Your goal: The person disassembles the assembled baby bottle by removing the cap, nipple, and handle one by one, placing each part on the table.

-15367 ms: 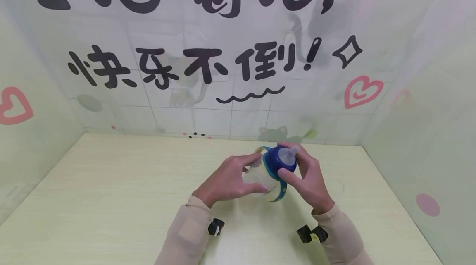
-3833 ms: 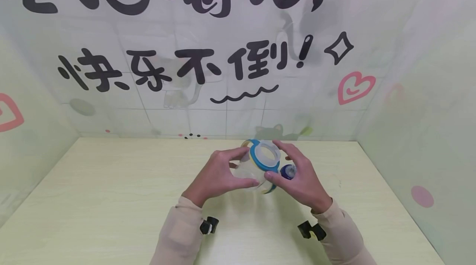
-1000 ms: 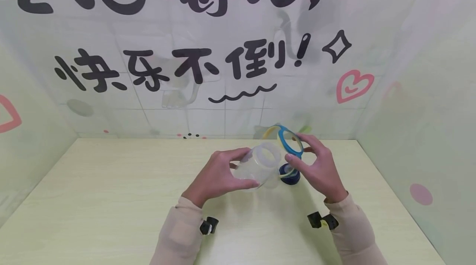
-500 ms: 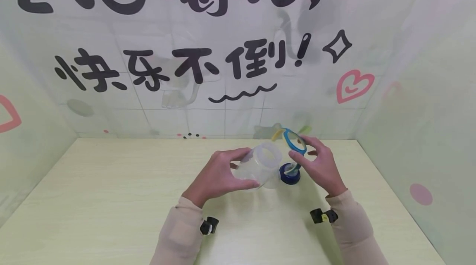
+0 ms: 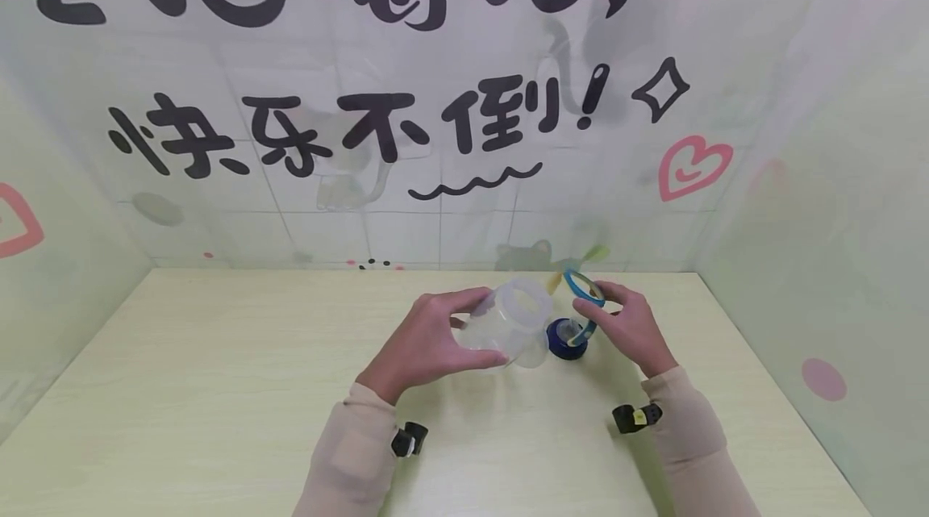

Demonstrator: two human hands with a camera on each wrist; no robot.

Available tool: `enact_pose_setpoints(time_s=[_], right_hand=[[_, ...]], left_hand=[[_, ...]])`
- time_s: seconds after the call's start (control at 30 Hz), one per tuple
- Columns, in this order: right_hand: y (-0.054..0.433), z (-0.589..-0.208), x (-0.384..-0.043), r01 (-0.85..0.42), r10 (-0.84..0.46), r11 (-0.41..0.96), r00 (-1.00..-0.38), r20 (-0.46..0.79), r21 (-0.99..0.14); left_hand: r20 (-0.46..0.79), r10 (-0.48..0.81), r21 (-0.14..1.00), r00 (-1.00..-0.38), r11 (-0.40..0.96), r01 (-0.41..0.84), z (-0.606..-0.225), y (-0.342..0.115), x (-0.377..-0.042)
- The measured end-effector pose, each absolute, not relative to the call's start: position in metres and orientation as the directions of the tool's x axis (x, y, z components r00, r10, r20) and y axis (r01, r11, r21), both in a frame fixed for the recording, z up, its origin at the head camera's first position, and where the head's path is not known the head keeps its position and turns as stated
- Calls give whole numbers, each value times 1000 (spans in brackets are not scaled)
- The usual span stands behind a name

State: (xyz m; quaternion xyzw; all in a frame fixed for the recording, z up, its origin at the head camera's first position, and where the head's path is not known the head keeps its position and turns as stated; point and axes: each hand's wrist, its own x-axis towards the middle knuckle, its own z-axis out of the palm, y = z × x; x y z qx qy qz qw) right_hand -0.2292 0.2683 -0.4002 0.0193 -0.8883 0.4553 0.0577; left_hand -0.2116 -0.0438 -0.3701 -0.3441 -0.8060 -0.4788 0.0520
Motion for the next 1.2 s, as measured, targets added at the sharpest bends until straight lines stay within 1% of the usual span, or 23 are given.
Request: enact_pose_setpoints(time_s=[0.2, 0.4, 0.77, 1.2], right_hand=[[274, -405, -232, -38, 9, 608, -998, 54, -793], [276, -409, -234, -21, -5, 621, -1000, 23, -783], [283, -417, -236, 38, 17, 618, -999, -35, -785], [287, -417, -234, 42, -22, 622, -997, -71, -782]], left_hand=[[411, 503, 735, -760, 311, 603, -370, -44, -212], [414, 502, 734, -759, 309, 604, -370, -43, -212], [412, 504, 736, -759, 307, 604, -370, -43, -212], [404, 500, 739, -766, 315, 595, -369, -44, -211]])
